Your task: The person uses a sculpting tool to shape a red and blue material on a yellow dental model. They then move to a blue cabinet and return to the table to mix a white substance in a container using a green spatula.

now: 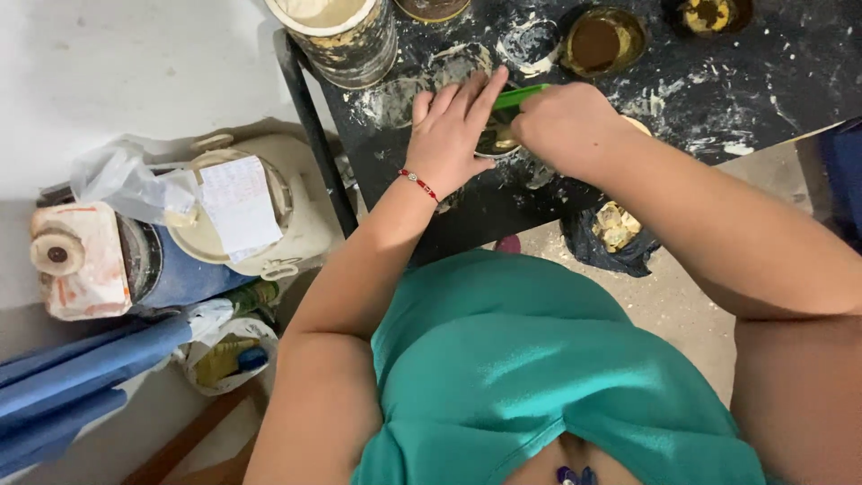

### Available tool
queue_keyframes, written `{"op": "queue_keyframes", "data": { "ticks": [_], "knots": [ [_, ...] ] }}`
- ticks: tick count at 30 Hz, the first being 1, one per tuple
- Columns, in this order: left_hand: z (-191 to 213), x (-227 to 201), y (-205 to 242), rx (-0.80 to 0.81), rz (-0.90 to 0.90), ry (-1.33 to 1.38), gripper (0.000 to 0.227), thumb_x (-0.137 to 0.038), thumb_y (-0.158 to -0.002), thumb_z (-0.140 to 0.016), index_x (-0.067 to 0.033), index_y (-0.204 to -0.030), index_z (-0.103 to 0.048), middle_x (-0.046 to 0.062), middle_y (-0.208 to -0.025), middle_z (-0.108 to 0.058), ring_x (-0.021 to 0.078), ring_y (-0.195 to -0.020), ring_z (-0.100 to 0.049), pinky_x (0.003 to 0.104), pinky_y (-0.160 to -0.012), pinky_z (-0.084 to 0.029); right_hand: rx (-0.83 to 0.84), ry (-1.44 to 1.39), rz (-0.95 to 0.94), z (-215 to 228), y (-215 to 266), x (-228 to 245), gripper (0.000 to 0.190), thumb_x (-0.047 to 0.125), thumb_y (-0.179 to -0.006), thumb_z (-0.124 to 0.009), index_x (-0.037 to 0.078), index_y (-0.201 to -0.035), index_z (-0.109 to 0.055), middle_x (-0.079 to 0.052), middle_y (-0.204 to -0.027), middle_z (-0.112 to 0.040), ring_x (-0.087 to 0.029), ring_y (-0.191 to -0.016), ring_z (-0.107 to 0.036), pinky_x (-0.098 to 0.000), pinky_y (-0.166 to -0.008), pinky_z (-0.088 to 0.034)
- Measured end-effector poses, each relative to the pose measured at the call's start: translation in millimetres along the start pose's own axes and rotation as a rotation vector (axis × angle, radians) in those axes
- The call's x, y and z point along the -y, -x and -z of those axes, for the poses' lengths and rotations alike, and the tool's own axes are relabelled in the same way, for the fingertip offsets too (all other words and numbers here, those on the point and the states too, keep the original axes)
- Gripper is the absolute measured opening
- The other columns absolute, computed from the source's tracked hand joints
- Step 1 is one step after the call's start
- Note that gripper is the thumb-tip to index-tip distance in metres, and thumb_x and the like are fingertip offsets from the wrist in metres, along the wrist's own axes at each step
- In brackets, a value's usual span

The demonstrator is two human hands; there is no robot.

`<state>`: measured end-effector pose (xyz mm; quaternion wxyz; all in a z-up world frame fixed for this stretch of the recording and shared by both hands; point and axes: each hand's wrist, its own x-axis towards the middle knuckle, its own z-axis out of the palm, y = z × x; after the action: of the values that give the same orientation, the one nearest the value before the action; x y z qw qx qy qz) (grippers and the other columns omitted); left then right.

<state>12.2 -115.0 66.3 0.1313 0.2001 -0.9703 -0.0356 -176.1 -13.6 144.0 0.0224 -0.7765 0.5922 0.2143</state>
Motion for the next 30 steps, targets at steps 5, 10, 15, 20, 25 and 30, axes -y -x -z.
{"op": "queue_keyframes", "data": {
  "ticks": [5,10,15,20,25,30],
  "knots": [
    [-3.8,-3.4,2.9,-0.007,0.035,0.041,0.144,-0.065,-0.067,-0.101,-0.0228,-0.169,-0.007,0.004,-0.160,-0.050,0.0255,-0.138,-0.052,0.042,-0.105,-0.034,0.117,-0.283,-0.148,16.0,11.6,5.9,0.011,0.007,-0.090,-0.062,0.012,-0.082,-0.068,-0.005,-0.073,-0.064,-0.031,-0.065,-0.065,-0.0441,-0.050,-0.051],
    [1.8,-10.7,6.2,0.011,0.060,0.045,0.147,-0.072,-0.066,-0.100,-0.0223,-0.169,-0.007,0.008,-0.163,-0.050,0.0257,-0.139,-0.054,0.040,-0.103,-0.034,-0.090,-0.678,-0.267,-19.6,50.4,0.1,0.022,0.021,-0.094,-0.066,0.014,-0.109,-0.080,-0.009,-0.103,-0.079,-0.035,-0.094,-0.071,-0.0490,-0.081,-0.053],
    [20.4,-30.7,27.8,-0.139,-0.034,0.216,0.111,-0.041,-0.078,-0.100,-0.0137,-0.164,-0.035,0.014,-0.170,-0.032,0.0321,-0.154,-0.034,0.053,-0.114,-0.023,-0.598,-1.062,-0.586,-53.0,147.7,0.7,0.019,0.013,-0.099,-0.080,0.008,-0.117,-0.078,-0.020,-0.106,-0.074,-0.044,-0.109,-0.070,-0.0502,-0.089,-0.053],
    [-45.2,-63.2,51.9,-0.253,-0.291,0.529,0.067,-0.044,-0.098,-0.071,-0.0126,-0.153,-0.051,0.015,-0.149,-0.054,0.0311,-0.128,-0.056,0.047,-0.102,-0.043,-0.668,-0.971,-0.887,-132.0,192.0,22.2,0.021,0.006,-0.099,-0.076,0.007,-0.120,-0.078,-0.017,-0.102,-0.072,-0.038,-0.102,-0.071,-0.0460,-0.082,-0.057],
    [-61.0,-92.1,63.2,-0.135,-0.230,0.702,0.063,-0.036,-0.094,-0.075,-0.0154,-0.151,-0.055,0.007,-0.147,-0.056,0.0274,-0.129,-0.061,0.043,-0.103,-0.049,-0.617,-0.729,-0.958,-168.2,168.7,49.1,0.033,0.007,-0.090,-0.077,0.014,-0.122,-0.078,-0.013,-0.105,-0.068,-0.038,-0.100,-0.071,-0.0478,-0.084,-0.059],
    [-68.2,-94.5,65.0,-0.122,-0.185,0.721,0.059,-0.031,-0.091,-0.074,-0.0132,-0.146,-0.060,0.009,-0.143,-0.060,0.0305,-0.128,-0.061,0.045,-0.105,-0.049,-0.550,-0.708,-1.014,-170.1,152.1,60.5,0.029,0.009,-0.091,-0.073,0.014,-0.120,-0.075,-0.010,-0.108,-0.067,-0.038,-0.098,-0.071,-0.0464,-0.078,-0.062]
  ]
}}
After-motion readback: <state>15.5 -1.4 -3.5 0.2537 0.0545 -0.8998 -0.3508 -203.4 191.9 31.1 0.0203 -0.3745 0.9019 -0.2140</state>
